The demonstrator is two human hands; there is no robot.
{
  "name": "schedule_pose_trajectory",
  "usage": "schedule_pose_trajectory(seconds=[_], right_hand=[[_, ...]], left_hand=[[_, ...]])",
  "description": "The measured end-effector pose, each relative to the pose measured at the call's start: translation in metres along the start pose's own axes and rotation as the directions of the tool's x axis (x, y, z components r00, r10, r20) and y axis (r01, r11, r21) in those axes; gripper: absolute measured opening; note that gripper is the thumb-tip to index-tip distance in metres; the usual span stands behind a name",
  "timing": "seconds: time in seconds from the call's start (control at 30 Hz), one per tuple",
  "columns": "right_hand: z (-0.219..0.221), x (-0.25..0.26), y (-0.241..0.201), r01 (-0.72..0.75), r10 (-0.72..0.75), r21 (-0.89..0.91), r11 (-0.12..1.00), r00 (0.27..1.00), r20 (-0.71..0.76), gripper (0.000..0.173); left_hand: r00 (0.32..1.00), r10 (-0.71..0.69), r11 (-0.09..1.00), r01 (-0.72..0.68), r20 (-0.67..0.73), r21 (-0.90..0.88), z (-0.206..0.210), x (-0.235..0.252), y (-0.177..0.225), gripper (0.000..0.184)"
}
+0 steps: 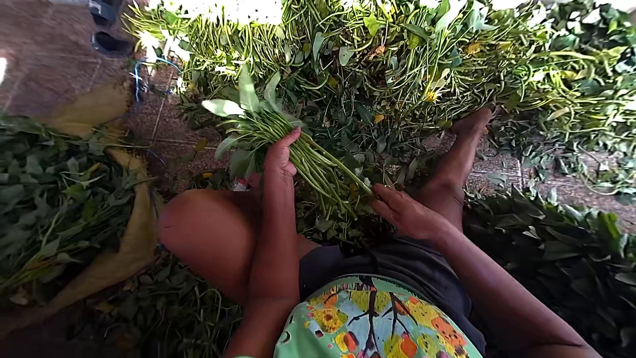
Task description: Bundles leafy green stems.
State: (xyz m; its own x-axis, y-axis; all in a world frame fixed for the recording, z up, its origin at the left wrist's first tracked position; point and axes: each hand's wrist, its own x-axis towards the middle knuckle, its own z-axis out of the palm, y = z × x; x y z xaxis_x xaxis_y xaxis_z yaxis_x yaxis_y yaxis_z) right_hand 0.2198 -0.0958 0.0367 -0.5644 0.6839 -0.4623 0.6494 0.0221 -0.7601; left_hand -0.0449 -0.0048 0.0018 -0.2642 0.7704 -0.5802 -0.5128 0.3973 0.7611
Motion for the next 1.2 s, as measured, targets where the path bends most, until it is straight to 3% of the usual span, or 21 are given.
schedule_pose_trajectory(seconds=[0.17,0.23,0.27,0.3,0.33,0.37,0.4,0.43,0.47,0.5,0.53,0.57,0.6,0.67,0.73,0.8,0.87,0.93,1.0,1.1,1.2], right_hand=[[0.007,0.000,0.006,-0.225,0.245,-0.250,0.942,0.968,0.049,0.042],[0.011,0.016,0.034,-0.283,0.282,-0.044,0.958,0.959,-0.031,0.038],[0.014,0.026,0.053,-0.267,0.290,0.198,0.943,0.952,-0.098,0.034],[0.019,0.037,0.071,-0.187,0.321,0.516,0.836,0.929,-0.185,0.033],[0.021,0.048,0.083,-0.052,0.417,0.825,0.563,0.880,-0.229,0.036],[0.019,0.058,0.094,0.111,0.531,0.963,0.246,0.815,-0.230,0.038],[0.016,0.066,0.110,0.262,0.623,0.965,0.016,0.752,-0.214,0.038],[0.014,0.070,0.125,0.349,0.694,0.935,-0.064,0.689,-0.210,0.036],[0.014,0.071,0.135,0.322,0.734,0.947,0.002,0.642,-0.220,0.031],[0.014,0.069,0.138,0.163,0.734,0.973,0.161,0.640,-0.229,0.025],[0.012,0.064,0.135,-0.083,0.700,0.929,0.360,0.683,-0.210,0.024],[0.007,0.061,0.129,-0.320,0.648,0.774,0.546,0.747,-0.148,0.032],[0.001,0.062,0.116,-0.460,0.610,0.550,0.697,0.784,-0.117,0.044],[-0.010,0.065,0.083,-0.410,0.466,0.241,0.880,0.842,-0.270,0.056],[-0.020,0.065,0.044,-0.098,0.167,0.161,0.982,0.847,-0.505,0.044],[-0.025,0.071,0.004,0.256,-0.130,0.103,0.961,0.748,-0.651,0.034],[-0.029,0.084,-0.026,0.410,-0.245,0.068,0.910,0.662,-0.709,0.038],[-0.033,0.094,-0.041,0.439,-0.188,0.159,0.885,0.647,-0.739,0.035],[-0.035,0.099,-0.044,0.472,-0.077,0.339,0.814,0.666,-0.742,0.027],[-0.028,0.102,-0.042,0.484,0.130,0.622,0.615,0.716,-0.685,0.021],[-0.021,0.107,-0.044,0.400,0.302,0.750,0.526,0.737,-0.605,0.015]], left_hand=[[0.998,0.053,0.996,-0.054,-0.016,-0.065,0.005,0.000,-0.005,0.033],[0.995,0.092,0.982,-0.087,0.024,-0.165,0.010,-0.002,-0.013,0.018],[0.993,0.114,0.972,-0.105,0.033,-0.211,0.012,-0.003,-0.016,0.012],[0.989,0.142,0.960,-0.128,0.037,-0.250,0.014,-0.003,-0.019,0.011],[0.985,0.172,0.946,-0.156,0.029,-0.285,0.015,-0.004,-0.020,0.010],[0.978,0.209,0.931,-0.192,0.023,-0.311,0.015,-0.006,-0.018,0.009],[0.966,0.257,0.917,-0.235,0.029,-0.323,0.012,-0.007,-0.013,0.010],[0.947,0.315,0.904,-0.281,0.057,-0.323,0.008,-0.006,-0.007,0.011],[0.923,0.371,0.893,-0.325,0.102,-0.312,0.005,-0.006,-0.002,0.014],[0.897,0.415,0.887,-0.360,0.155,-0.289,0.003,-0.005,0.002,0.017],[0.874,0.440,0.886,-0.386,0.205,-0.256,0.002,-0.005,0.003,0.020],[0.861,0.444,0.891,-0.397,0.248,-0.219,0.002,-0.007,0.000,0.022],[0.851,0.436,0.899,-0.400,0.292,-0.177,0.003,-0.008,-0.005,0.023],[0.847,0.386,0.920,-0.385,0.367,-0.080,0.006,-0.014,-0.016,0.024],[0.869,0.296,0.942,-0.335,0.396,0.032,0.013,-0.028,-0.026,0.027],[0.874,0.242,0.947,-0.308,0.420,0.094,0.020,-0.037,-0.030,0.031],[0.864,0.224,0.938,-0.317,0.451,0.142,0.026,-0.040,-0.033,0.042],[0.844,0.214,0.940,-0.314,0.492,0.131,0.029,-0.040,-0.035,0.046],[0.830,0.194,0.962,-0.265,0.523,0.063,0.029,-0.036,-0.035,0.038],[0.826,0.103,0.993,-0.113,0.555,-0.016,0.026,-0.036,-0.036,0.026],[0.852,-0.029,0.998,0.051,0.522,-0.027,0.032,-0.045,-0.042,0.026]])
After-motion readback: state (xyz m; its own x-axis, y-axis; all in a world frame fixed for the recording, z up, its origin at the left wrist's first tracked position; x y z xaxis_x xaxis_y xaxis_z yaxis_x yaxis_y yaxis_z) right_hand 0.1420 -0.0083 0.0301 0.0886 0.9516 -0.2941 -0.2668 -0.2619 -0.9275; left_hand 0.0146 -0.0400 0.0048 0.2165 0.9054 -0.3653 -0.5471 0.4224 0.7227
